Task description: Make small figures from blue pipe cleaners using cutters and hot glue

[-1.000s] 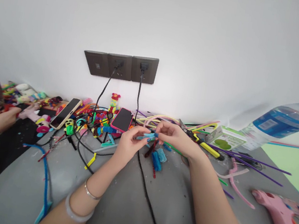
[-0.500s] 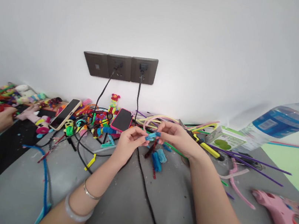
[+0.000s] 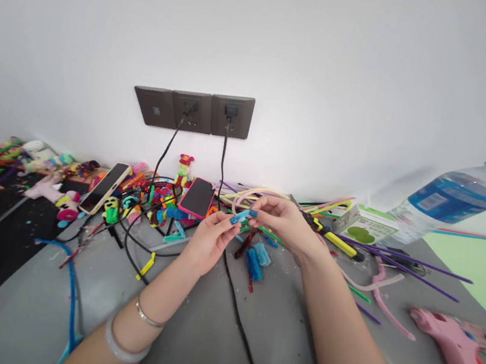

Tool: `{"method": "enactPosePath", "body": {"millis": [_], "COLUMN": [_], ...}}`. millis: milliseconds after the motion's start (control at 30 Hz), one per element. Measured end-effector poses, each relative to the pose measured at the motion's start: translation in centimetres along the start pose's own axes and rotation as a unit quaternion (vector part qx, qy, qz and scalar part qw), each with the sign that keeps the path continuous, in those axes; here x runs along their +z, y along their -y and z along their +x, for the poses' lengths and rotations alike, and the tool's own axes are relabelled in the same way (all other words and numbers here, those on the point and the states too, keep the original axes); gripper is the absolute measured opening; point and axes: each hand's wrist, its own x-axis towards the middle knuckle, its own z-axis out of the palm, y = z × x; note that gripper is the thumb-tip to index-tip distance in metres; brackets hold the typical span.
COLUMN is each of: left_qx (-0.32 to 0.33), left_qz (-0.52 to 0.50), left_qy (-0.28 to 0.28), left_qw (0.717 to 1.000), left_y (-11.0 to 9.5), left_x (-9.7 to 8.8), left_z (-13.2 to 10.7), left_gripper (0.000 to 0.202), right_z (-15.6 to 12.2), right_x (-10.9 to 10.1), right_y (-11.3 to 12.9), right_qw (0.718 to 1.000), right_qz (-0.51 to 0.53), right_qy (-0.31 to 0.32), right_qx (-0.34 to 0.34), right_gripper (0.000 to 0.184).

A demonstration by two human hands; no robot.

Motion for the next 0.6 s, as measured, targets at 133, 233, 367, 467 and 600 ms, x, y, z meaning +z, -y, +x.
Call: {"method": "enactPosePath", "body": {"millis": [133,233,367,467,600], "left_qx": [0.028,0.059,0.050,0.029,-0.011], "left_qz": [0.011,0.032,0.044,0.044,0.048], "left_qy": [0.017,0.035,0.047,0.056,0.073], "left_qw": [0.999,0.997,0.997,0.997,0.996], "left_y": [-0.10,-0.20,-0.12,-0.04,0.01], "left_x": [0.11,-0.02,-0.22,-0.26,-0.35], "left_z": [-0.16,-0.24,-0.25,-0.25,-0.21], "left_gripper": [0.031,0.036,0.039,0.039,0.036], "right_z": [0.08,0.01,-0.12,-0.20,-0.34], "right_x": [-0.03,-0.30,-0.49,-0.50,-0.59], "right_y": [-0.09,0.00,0.21,0.31,0.46], "right_qw": [1.000,0.999,0.999,1.000,1.000], "right_qz": [0.016,0.015,0.017,0.011,0.000], "right_qy": [-0.009,-0.010,-0.006,-0.006,-0.004], "right_qx": [0.006,0.028,0.028,0.022,0.024], "right_gripper": [0.031,0.032,0.032,0.030,0.028]}}
